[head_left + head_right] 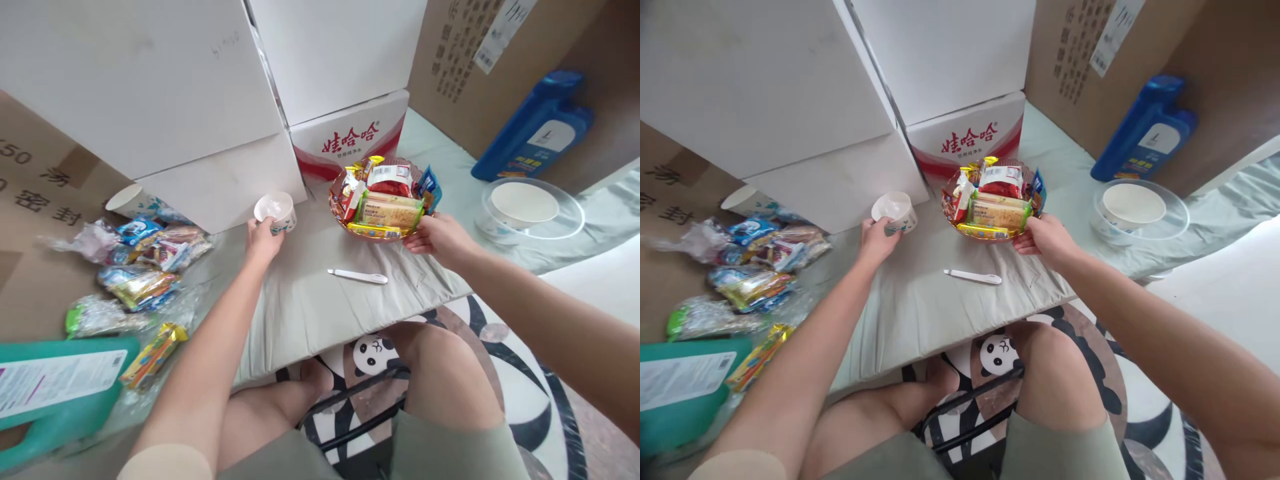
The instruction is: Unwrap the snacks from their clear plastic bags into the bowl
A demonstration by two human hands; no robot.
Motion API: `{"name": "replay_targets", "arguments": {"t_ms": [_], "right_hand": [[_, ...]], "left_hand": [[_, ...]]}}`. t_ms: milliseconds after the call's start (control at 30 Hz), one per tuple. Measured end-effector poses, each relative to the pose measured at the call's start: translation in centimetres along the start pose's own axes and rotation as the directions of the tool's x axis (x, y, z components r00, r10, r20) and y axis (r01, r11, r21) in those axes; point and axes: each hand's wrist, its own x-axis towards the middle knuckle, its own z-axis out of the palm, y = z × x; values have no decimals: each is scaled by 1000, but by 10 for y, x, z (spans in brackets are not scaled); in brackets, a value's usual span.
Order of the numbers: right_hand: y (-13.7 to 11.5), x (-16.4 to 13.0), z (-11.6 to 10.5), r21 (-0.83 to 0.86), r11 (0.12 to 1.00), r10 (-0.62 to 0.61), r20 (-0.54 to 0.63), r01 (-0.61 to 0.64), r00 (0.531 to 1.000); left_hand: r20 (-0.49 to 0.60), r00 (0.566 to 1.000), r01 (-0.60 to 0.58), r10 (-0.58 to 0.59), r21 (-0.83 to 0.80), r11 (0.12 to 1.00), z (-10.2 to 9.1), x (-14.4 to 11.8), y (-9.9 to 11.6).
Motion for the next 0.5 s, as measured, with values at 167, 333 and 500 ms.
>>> {"name": "replay_targets", "arguments": {"t_ms": [167,333,500], "right_hand": [[-4,-16,-44,-11,1000,23,-73,-24,997],[-1,-39,-90,19,999,53,-148,-51,988],[0,-48,-120,29,991,133,-166,-129,977]], "left_hand": [[-45,991,-131,127,-79,988,14,16,36],[-3,928,-363,372,-227,904,52,34,148],[106,876,-420,471,-318,850,112,82,268]]}}
